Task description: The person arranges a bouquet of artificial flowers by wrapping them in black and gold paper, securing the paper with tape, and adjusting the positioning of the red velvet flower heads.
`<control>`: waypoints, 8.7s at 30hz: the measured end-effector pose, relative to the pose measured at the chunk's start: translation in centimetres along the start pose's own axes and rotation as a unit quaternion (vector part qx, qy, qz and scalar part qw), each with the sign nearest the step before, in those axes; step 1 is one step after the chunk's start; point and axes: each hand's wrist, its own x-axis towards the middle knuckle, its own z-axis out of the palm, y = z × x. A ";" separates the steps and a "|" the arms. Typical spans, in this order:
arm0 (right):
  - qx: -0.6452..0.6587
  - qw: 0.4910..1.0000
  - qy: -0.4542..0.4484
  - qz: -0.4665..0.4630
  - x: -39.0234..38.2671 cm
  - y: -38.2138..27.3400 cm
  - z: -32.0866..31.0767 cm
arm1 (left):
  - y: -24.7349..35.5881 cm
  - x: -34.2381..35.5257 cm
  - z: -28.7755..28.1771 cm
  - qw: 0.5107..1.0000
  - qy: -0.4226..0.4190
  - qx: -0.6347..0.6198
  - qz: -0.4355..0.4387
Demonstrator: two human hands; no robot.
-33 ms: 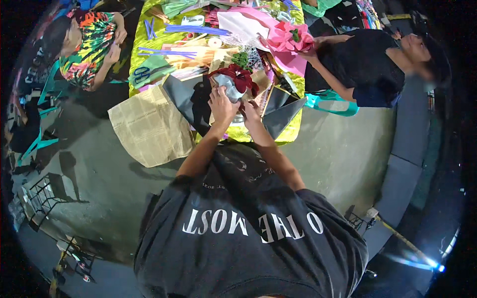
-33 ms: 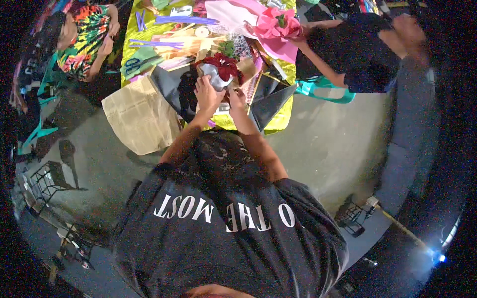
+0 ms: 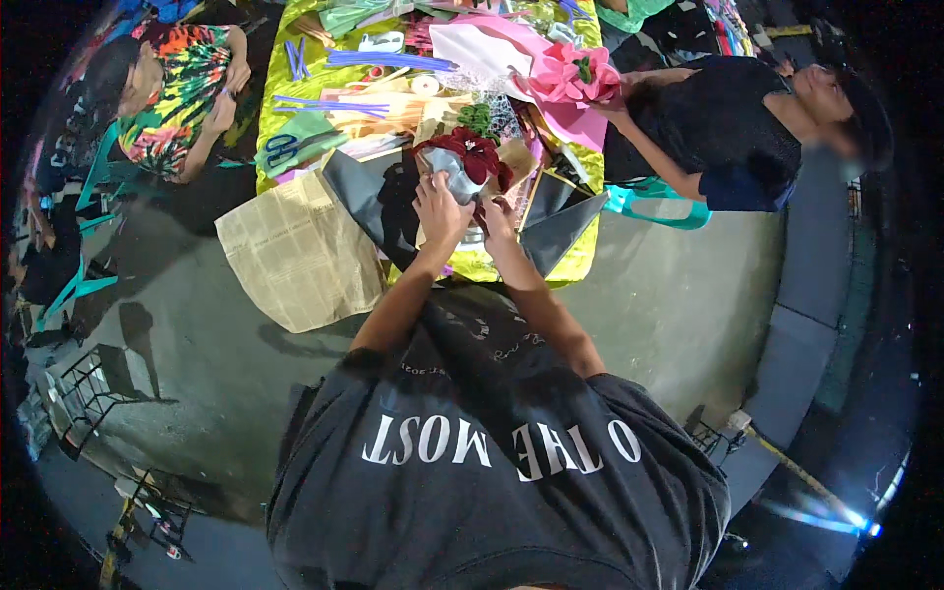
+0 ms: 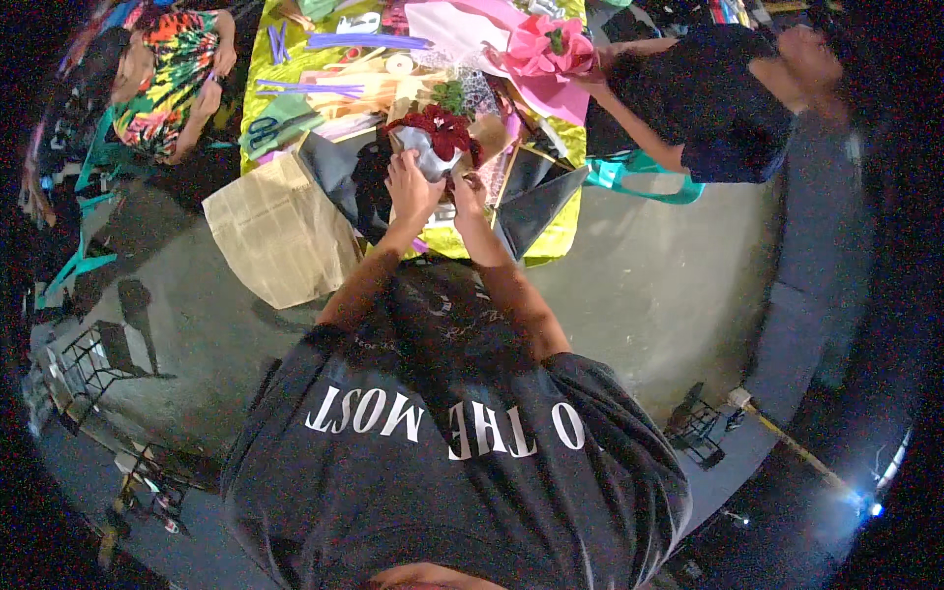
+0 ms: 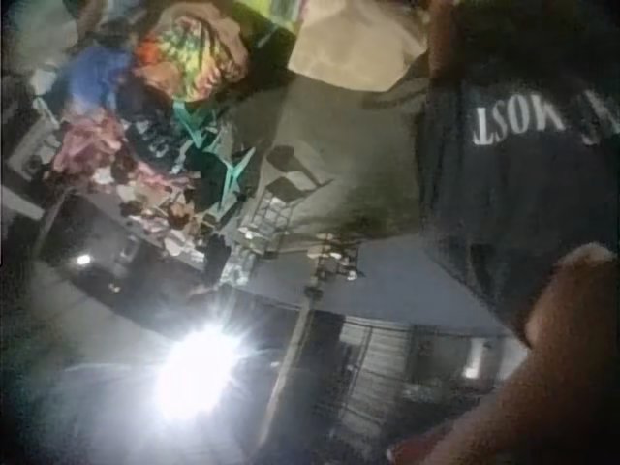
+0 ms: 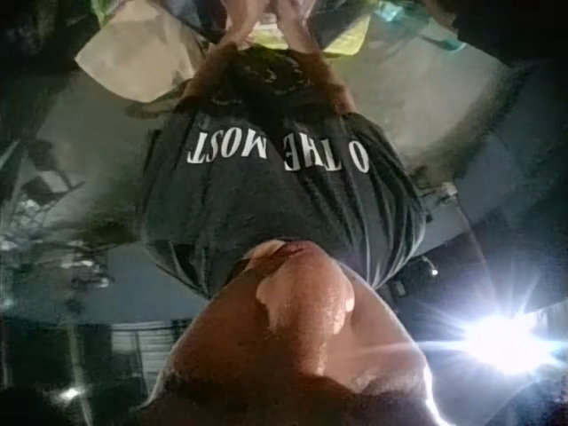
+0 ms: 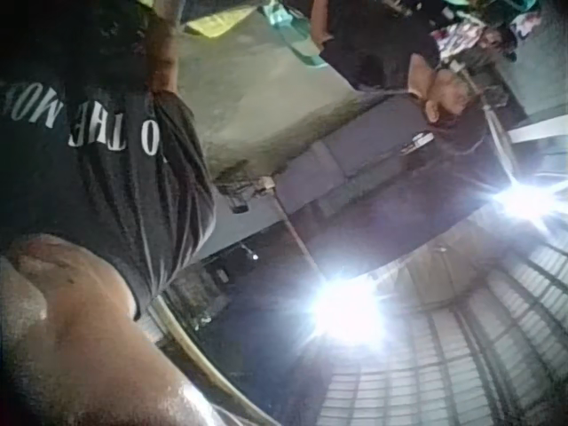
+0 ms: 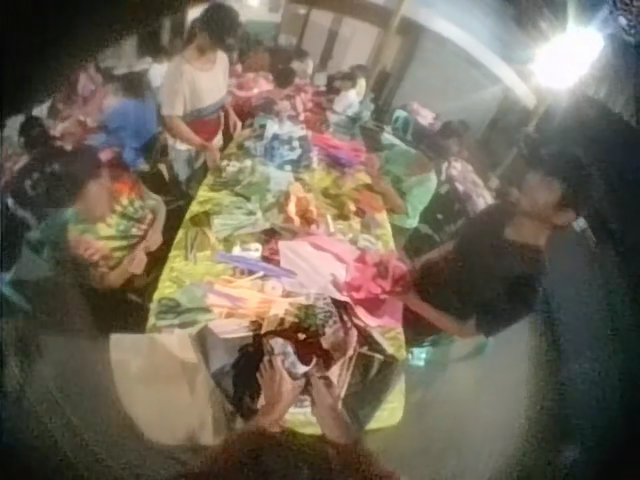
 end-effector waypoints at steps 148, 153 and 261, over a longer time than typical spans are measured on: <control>0.163 0.935 -0.306 0.077 -3.1 -2.3 -3.5 | -3.3 -0.7 -3.2 0.937 -0.186 -0.292 -0.048; 0.171 0.928 -0.313 0.108 -0.5 0.7 -4.2 | -6.9 -0.9 0.3 0.965 -0.167 -0.199 -0.022; -0.122 0.975 -0.001 -0.187 -2.5 0.5 -1.3 | -0.7 -3.0 -1.5 0.987 -0.016 -0.050 0.152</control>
